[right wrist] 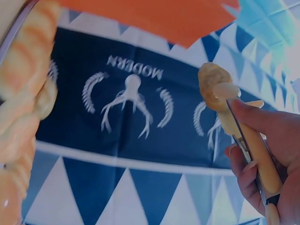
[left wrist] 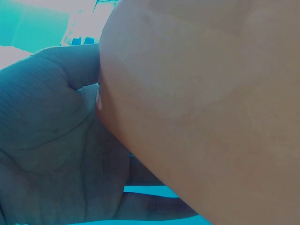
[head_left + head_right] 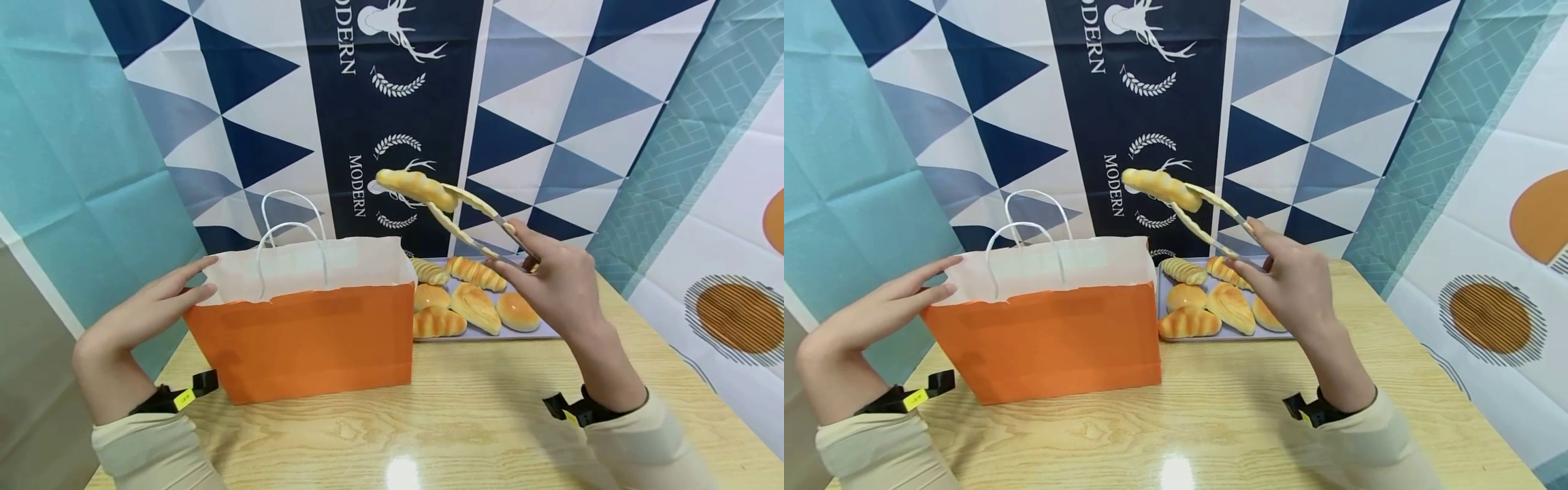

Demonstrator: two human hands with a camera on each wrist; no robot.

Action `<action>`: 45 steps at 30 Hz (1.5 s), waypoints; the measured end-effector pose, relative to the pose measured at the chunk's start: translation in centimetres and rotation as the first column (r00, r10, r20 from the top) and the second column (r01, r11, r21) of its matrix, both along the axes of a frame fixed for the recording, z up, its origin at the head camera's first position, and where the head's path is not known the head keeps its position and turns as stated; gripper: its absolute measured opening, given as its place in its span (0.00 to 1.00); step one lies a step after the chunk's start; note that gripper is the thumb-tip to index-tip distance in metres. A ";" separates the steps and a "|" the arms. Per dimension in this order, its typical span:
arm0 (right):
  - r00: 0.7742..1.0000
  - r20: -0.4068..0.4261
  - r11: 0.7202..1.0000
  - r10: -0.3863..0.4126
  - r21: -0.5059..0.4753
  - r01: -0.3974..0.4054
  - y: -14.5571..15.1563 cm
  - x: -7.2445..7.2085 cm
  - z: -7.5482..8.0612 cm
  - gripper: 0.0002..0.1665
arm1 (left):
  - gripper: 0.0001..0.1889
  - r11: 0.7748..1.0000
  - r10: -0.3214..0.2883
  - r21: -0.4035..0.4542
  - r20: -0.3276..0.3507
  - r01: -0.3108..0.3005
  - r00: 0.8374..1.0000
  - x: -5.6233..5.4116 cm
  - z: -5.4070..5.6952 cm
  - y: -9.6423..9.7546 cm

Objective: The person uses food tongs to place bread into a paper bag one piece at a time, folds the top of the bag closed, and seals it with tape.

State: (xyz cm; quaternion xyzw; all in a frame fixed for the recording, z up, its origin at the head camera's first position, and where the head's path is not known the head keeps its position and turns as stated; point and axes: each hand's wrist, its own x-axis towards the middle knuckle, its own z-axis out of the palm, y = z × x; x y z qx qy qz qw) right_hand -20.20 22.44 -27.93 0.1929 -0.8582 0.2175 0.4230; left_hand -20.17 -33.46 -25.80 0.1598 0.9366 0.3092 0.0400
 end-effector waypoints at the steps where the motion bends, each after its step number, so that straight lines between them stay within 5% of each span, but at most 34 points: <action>1: 1.000 -0.005 1.000 0.018 0.004 -0.018 -0.4 0.1 0.1 0.39 | 0.38 1.000 0.001 0.000 0.000 -0.001 1.000 0.0 0.0 0.0; 15: 0.984 0.020 0.982 0.177 0.066 -0.178 -4.7 1.8 0.6 0.41 | 0.38 1.000 0.003 0.026 0.006 -0.003 1.000 0.2 0.0 0.0; 26: 0.973 0.120 0.972 0.198 0.105 -0.210 -6.7 2.3 0.3 0.43 | 0.38 1.000 0.022 0.013 0.017 -0.022 1.000 0.3 0.1 0.2; 45: 0.962 0.176 0.969 0.210 0.092 -0.229 -6.8 2.4 0.5 0.41 | 0.37 1.000 0.007 0.018 -0.004 -0.007 1.000 0.4 0.1 0.3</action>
